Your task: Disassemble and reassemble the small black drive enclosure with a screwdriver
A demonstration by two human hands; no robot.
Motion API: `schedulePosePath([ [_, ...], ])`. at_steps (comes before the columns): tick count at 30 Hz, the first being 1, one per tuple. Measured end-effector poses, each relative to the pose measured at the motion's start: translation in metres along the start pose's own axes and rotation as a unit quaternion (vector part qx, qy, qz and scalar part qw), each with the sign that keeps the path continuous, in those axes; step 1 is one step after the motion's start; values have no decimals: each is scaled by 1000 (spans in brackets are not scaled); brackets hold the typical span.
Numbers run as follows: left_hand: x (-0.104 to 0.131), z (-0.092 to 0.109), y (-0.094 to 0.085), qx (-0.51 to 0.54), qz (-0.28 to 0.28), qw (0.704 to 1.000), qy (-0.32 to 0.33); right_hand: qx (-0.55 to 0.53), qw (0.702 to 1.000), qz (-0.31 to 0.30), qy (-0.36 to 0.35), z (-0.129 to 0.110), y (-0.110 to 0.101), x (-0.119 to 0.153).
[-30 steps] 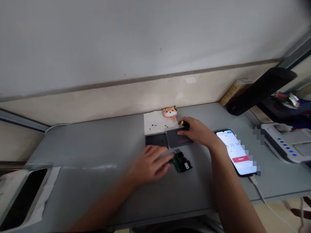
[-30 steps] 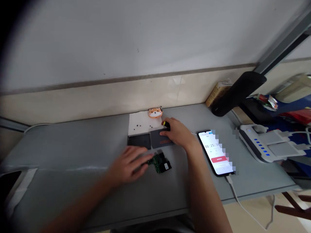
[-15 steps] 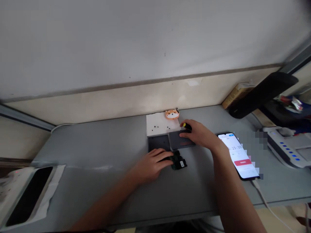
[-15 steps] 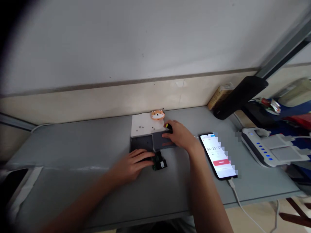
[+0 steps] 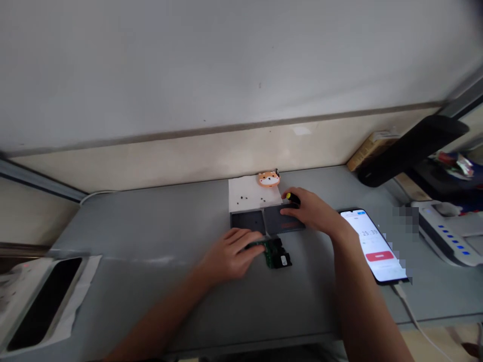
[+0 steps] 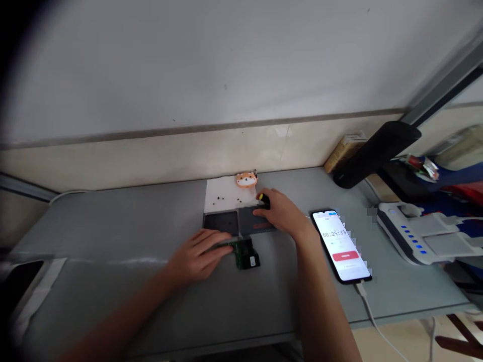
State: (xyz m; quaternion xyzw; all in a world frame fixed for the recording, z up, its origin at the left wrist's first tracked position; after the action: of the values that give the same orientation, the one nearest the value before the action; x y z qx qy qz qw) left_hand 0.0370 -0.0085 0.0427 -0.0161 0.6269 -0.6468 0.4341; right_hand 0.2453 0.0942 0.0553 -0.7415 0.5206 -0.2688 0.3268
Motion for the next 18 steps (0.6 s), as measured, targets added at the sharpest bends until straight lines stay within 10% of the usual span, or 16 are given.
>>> schedulePosePath([
  [7, 10, -67, -24, -35, 134, 949, -284, -1, 1000, 13, -25, 3, 3, 2],
  [18, 13, -79, -1, -20, -58, 940, -336, 26, 1000, 5, -9, -1, 2, -2],
])
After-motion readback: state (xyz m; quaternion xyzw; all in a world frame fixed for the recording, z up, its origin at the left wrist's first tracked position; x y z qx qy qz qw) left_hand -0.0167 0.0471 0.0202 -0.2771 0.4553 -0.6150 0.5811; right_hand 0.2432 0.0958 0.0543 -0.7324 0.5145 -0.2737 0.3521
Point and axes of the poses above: each hand's wrist, its own x-axis away from the middle knuckle, its own y-axis out of the palm, z = x × y, the point moved 5 cm from there along -x, towards the middle knuckle, and after that the axes turned 6 degrees about -y, right-handed, at the moved point
